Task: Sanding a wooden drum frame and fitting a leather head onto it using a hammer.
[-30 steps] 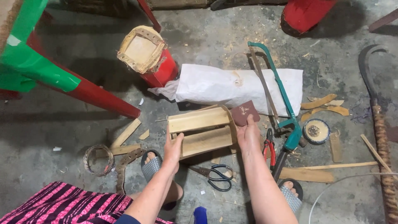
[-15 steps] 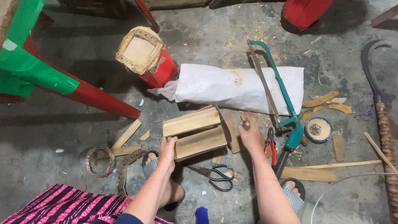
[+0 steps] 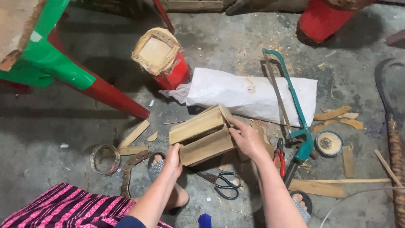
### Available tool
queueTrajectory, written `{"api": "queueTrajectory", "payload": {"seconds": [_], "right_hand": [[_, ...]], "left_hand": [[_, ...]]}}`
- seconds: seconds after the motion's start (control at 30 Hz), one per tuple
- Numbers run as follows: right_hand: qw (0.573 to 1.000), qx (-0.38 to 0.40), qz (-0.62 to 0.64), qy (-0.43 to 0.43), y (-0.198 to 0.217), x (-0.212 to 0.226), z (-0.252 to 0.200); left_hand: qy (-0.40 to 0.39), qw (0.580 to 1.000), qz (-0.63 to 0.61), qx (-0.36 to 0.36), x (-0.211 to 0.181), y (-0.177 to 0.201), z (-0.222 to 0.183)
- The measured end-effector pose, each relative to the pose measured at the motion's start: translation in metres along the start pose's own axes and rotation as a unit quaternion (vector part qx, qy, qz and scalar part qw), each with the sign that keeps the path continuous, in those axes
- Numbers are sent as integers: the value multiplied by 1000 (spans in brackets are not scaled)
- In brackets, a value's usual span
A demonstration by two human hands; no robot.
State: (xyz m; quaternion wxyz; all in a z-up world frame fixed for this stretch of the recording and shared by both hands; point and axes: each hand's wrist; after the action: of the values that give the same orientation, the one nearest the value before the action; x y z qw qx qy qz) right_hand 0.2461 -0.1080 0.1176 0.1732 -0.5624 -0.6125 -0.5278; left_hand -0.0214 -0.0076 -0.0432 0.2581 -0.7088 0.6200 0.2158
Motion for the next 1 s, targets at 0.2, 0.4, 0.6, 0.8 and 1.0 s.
{"api": "queueTrajectory", "payload": {"seconds": [0.2, 0.4, 0.6, 0.8, 1.0], "right_hand": [[945, -169, -228, 159, -11, 28, -3], [923, -178, -284, 187, -44, -8, 15], [887, -197, -325, 261, -67, 7, 10], [890, -225, -297, 262, -67, 26, 10], [911, -240, -234, 240, -74, 47, -1]], "left_hand": [[31, 993, -62, 93, 42, -16, 38], [-24, 992, -51, 112, 43, -33, 31], [9, 992, -80, 99, 51, -25, 45], [41, 988, -125, 76, 29, -40, 13], [16, 990, 136, -25, 101, -57, 92]]}}
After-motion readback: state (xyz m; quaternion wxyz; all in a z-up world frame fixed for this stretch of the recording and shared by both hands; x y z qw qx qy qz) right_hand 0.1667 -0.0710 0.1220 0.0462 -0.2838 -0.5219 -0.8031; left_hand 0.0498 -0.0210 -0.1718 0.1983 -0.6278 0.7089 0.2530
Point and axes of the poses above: each hand's wrist, its own z-axis towards the middle knuckle, its own y-axis out of the back of the hand, x = y × z
